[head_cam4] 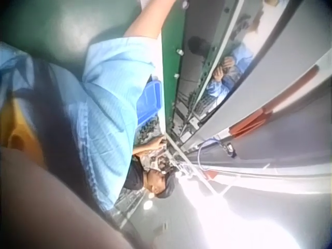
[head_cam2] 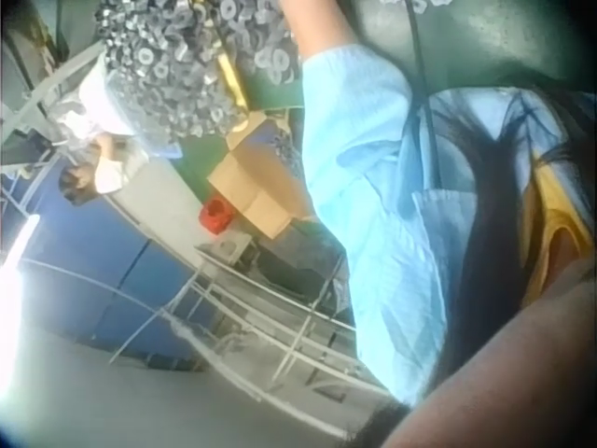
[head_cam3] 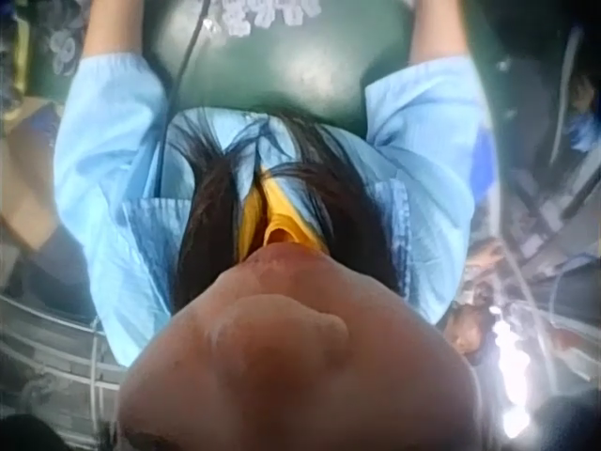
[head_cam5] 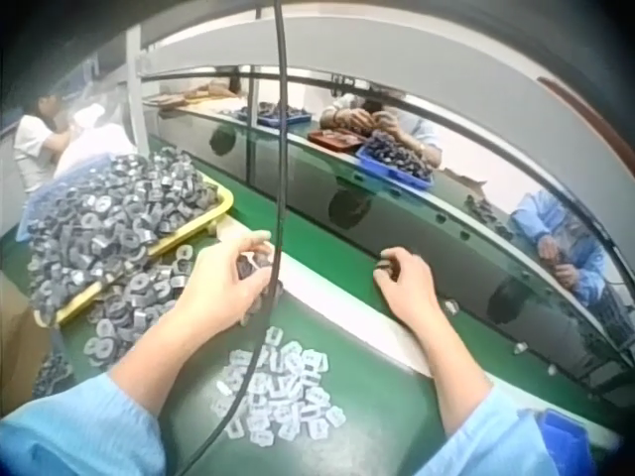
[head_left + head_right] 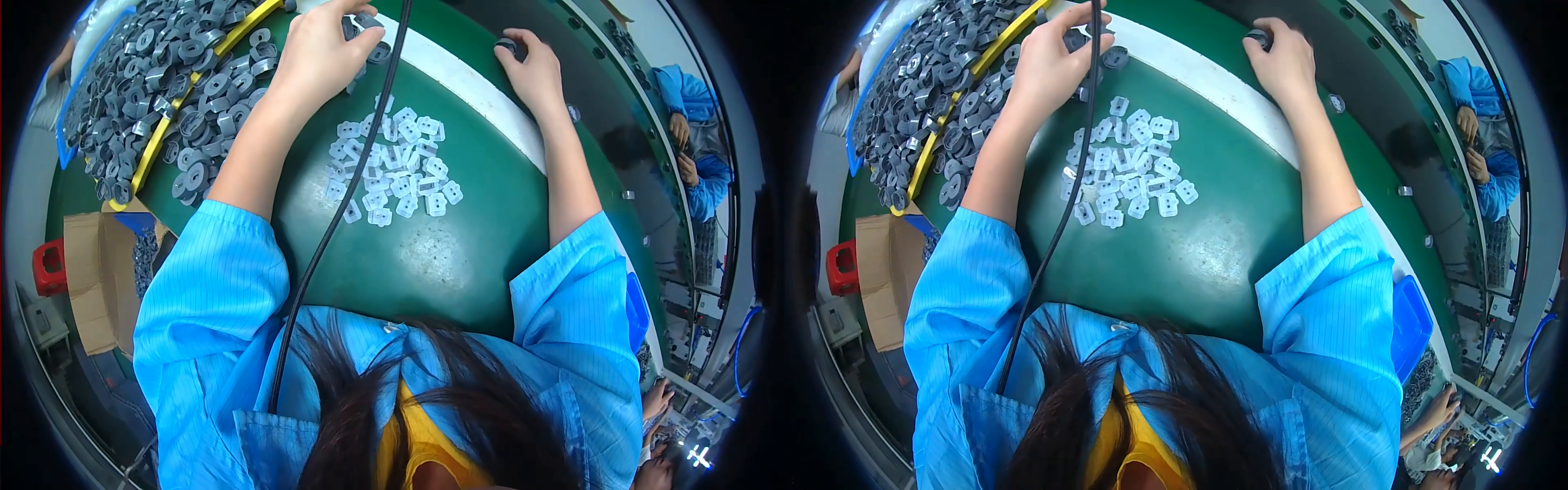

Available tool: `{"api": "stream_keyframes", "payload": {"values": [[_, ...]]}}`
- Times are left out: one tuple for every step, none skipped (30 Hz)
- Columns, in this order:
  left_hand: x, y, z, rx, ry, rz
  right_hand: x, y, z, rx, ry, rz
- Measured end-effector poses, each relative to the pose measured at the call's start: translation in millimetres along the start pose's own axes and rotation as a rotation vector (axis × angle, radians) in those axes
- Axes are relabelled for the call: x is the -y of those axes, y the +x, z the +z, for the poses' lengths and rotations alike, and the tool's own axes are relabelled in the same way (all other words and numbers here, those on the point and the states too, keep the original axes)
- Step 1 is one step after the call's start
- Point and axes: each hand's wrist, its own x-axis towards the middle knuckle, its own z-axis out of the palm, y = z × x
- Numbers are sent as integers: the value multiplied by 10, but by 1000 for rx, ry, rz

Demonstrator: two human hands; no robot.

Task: The person assembles plastic clips onto rubber rings by hand at a manufacturing workstation.

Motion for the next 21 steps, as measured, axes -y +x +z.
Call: {"api": "stream_keyframes", "payload": {"values": [[124, 9, 11, -81, 99, 64, 91, 14, -11, 1, 7, -12], [127, 25, -2, -45, 141, -15, 216, 8, -41, -39, 95, -103], [135, 42, 3, -47, 139, -12, 373, -10, -85, -79, 183, -193], [165, 44, 22, -62, 128, 18, 640, -70, -154, 50, 349, -79], [217, 37, 53, -76, 120, 47, 821, -134, -138, 144, 432, -98], [347, 52, 110, -196, 49, 294, 1024, -217, -138, 192, 439, -198], [398, 56, 156, -193, 47, 296, 1176, -286, -162, 241, 318, -362], [413, 66, 202, -126, -397, 446, 1263, -369, -142, 231, 312, -425], [419, 70, 236, -50, -844, 583, 1301, -435, -136, 222, 305, -489], [93, 23, 151, -1, -464, 65, 1268, -420, -178, 220, 297, -471], [14, -28, 131, -6, -459, 62, 1308, -365, -263, 391, 364, -338], [-20, -51, 140, 10, -569, 17, 1308, -329, -297, 562, 424, -200], [-69, -58, 136, 35, -680, -21, 1242, -312, -302, 557, 423, -196], [-120, -77, 110, 67, -647, 14, 1141, -280, -295, 567, 624, -83], [-141, -97, 107, 71, -646, 17, 1047, -242, -296, 571, 825, 30], [-154, -100, 108, 114, -680, -10, 990, -192, -323, 510, 937, 37], [-169, -104, 115, 158, -713, -37, 966, -142, -435, 549, 1008, 141], [-178, -121, 145, 139, -773, 23, 947, -126, -436, 529, 1111, 206], [-184, -144, 163, 143, -771, 29, 942, -116, -438, 506, 1216, 269], [-186, -166, 179, 154, -788, 19, 960, -117, -428, 499, 1216, 268], [-197, -178, 181, 163, -804, 7, 993, -122, -405, 484, 1291, 306]]}}
